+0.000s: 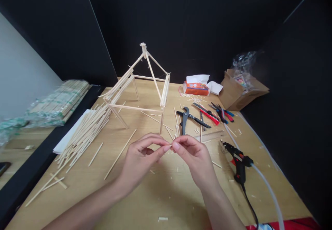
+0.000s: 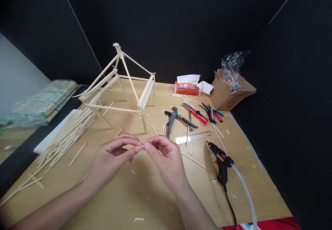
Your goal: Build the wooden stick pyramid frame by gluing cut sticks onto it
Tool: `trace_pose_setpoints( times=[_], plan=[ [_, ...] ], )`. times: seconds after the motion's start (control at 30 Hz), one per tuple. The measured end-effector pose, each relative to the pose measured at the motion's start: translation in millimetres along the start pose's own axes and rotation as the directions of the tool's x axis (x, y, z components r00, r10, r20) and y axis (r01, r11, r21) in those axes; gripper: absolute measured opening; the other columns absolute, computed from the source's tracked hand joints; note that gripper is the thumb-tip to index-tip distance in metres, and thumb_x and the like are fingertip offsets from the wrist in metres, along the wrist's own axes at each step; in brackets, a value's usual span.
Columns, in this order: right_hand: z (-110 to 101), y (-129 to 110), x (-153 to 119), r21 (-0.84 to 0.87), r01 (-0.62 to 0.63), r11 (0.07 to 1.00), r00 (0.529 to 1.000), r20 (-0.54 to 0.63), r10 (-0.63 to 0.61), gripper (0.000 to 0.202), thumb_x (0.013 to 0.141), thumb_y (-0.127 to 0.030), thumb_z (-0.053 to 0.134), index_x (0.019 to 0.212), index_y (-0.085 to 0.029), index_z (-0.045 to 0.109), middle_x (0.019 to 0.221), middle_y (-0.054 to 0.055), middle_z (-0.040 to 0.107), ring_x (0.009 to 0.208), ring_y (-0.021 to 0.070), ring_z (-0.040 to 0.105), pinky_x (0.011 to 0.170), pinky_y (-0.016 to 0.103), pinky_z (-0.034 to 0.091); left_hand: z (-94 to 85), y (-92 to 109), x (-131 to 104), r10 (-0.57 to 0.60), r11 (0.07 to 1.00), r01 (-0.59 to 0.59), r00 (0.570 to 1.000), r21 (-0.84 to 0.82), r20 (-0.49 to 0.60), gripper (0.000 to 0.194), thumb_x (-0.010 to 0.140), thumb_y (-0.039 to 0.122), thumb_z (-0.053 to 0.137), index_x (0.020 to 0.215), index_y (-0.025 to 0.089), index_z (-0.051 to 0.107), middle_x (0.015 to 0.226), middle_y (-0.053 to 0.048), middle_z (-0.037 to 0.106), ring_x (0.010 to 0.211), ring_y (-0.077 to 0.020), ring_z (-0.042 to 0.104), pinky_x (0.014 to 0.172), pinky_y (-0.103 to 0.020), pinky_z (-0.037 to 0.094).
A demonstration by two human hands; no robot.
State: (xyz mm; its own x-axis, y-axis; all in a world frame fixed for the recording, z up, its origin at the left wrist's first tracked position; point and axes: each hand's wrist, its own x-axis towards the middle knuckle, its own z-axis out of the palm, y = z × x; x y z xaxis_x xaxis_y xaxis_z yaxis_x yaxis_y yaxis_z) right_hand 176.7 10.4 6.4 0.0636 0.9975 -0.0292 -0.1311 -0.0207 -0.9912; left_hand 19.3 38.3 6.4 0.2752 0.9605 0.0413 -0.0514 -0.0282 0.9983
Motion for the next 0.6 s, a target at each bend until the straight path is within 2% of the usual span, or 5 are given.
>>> trace_pose_setpoints(
  times=[0.17, 0.3, 0.37, 0.43, 0.6],
  plan=[
    [-9.5, -1.0, -1.0, -0.127, 0.001, 0.992, 0.997, -0.075, -0.010, 0.015, 0.083, -0.037, 0.065, 0.084, -0.022, 0.066, 0.078, 0.000, 0.066, 0.077, 0.0147, 0.059, 0.074, 0.027, 0.046, -1.7, -0.9, 9.3, -0.157, 0.986, 0.161, 0.981, -0.033, 0.111, 0.011, 0.075, 0.030, 0.072, 0.078, 0.020, 0.071, 0.081, -0.003, 0.065, 0.066, -0.0119, 0.057, 0.045, -0.017, 0.050],
    [-46.6, 24.7, -39.1, -0.336, -0.120, 0.934, 0.954, -0.299, 0.015, 0.023, 0.086, -0.043, 0.057, 0.095, -0.023, 0.064, 0.085, 0.004, 0.067, 0.083, 0.0196, 0.061, 0.078, 0.032, 0.046, -5.4, 0.0, 12.3, -0.252, 0.959, 0.267, 0.957, -0.094, 0.143, 0.013, 0.073, 0.033, 0.073, 0.078, 0.020, 0.070, 0.078, -0.002, 0.063, 0.069, -0.0134, 0.057, 0.044, -0.016, 0.049],
    [-72.2, 47.8, -69.1, -0.534, -0.260, 0.804, 0.877, -0.479, -0.035, 0.030, 0.085, -0.047, 0.056, 0.100, -0.022, 0.061, 0.095, 0.007, 0.066, 0.086, 0.0227, 0.060, 0.076, 0.035, 0.046, -7.1, 1.8, 11.8, -0.276, 0.951, 0.292, 0.951, -0.103, 0.143, 0.012, 0.074, 0.032, 0.073, 0.078, 0.022, 0.070, 0.080, -0.001, 0.063, 0.069, -0.0125, 0.057, 0.045, -0.016, 0.049],
    [-97.0, 69.5, -96.7, -0.678, -0.417, 0.606, 0.752, -0.632, -0.189, 0.038, 0.084, -0.052, 0.053, 0.103, -0.019, 0.057, 0.102, 0.010, 0.062, 0.090, 0.0256, 0.057, 0.078, 0.038, 0.045, -7.4, 5.5, 10.2, -0.283, 0.950, 0.297, 0.950, -0.094, 0.134, 0.010, 0.074, 0.032, 0.073, 0.076, 0.023, 0.069, 0.082, 0.000, 0.062, 0.066, -0.0105, 0.056, 0.046, -0.015, 0.048],
    [-141.4, 87.0, -108.0, -0.708, -0.603, 0.368, 0.577, -0.706, -0.412, 0.072, 0.076, -0.066, 0.052, 0.114, -0.005, 0.050, 0.110, 0.024, 0.057, 0.108, 0.0371, 0.051, 0.091, 0.049, 0.039, -4.9, 19.7, 5.2, -0.273, 0.956, 0.280, 0.958, -0.084, 0.086, 0.014, 0.068, 0.033, 0.077, 0.068, 0.022, 0.069, 0.078, 0.002, 0.061, 0.049, -0.0042, 0.047, 0.040, -0.012, 0.043]
  ],
)
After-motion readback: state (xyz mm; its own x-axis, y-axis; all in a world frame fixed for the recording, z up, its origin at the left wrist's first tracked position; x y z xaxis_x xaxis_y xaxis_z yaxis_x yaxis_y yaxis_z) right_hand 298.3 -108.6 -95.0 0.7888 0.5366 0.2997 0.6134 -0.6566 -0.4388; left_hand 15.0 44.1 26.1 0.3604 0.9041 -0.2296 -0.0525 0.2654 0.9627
